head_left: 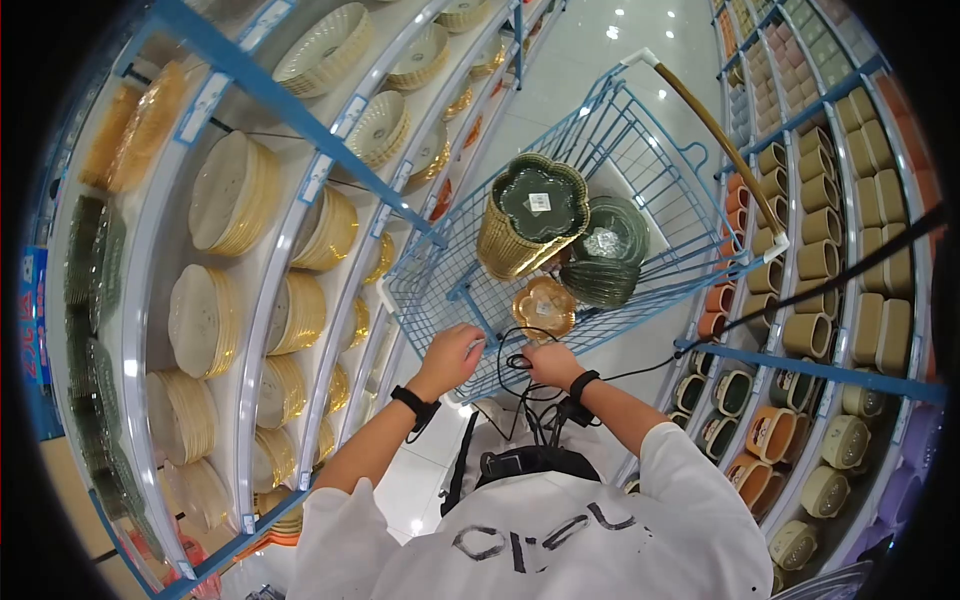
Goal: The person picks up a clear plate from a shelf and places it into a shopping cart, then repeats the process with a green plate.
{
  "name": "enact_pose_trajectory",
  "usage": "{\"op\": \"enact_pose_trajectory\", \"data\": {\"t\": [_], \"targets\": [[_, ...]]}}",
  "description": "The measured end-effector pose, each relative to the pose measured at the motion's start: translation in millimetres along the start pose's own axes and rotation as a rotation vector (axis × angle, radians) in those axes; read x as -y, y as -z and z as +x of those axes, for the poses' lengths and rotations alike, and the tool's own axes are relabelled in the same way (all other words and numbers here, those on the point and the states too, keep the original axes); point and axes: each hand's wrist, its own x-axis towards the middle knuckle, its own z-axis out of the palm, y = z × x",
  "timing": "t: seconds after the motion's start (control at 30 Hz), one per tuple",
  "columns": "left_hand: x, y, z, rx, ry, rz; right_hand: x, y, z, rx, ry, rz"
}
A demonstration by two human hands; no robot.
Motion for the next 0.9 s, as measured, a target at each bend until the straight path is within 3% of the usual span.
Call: {"op": "enact_pose_trajectory", "data": {"t": [0.17,0.23,0.33,0.5,0.6,0.7,0.77,0.9], "targets": [[15,-38,6,0.097,0.05,-0.023,-17,0,-11,-0.25,0.029,0.056],[22,-51,2,0.097,0.158,-0.041,-36,8,-12,-0.375,0.011,0.023],[31,-68,0,0.111,0.259,-0.118,-62,20,-21,-0.432,-0.136,-0.024],[59,-100,16,0.107,0.229,-0.091,-91,62,-42,-0.491,-0.214,-0.023],[76,-116,34,0.226,0.226,0.04,-108,84,-49,-0.451,-0.315,-0.017],[83,-136,54,0.396,0.209,0.19,-120,104,-56,-0.488,-0.333,-0.049],[87,-153,62,0.447,0.055,0.433,-124,102,-57,-0.483,-0.305,-0.04],[117,-202,67,0.56,-0.15,0.597,-125,98,-55,-0.492,-0.296,-0.037]]}}
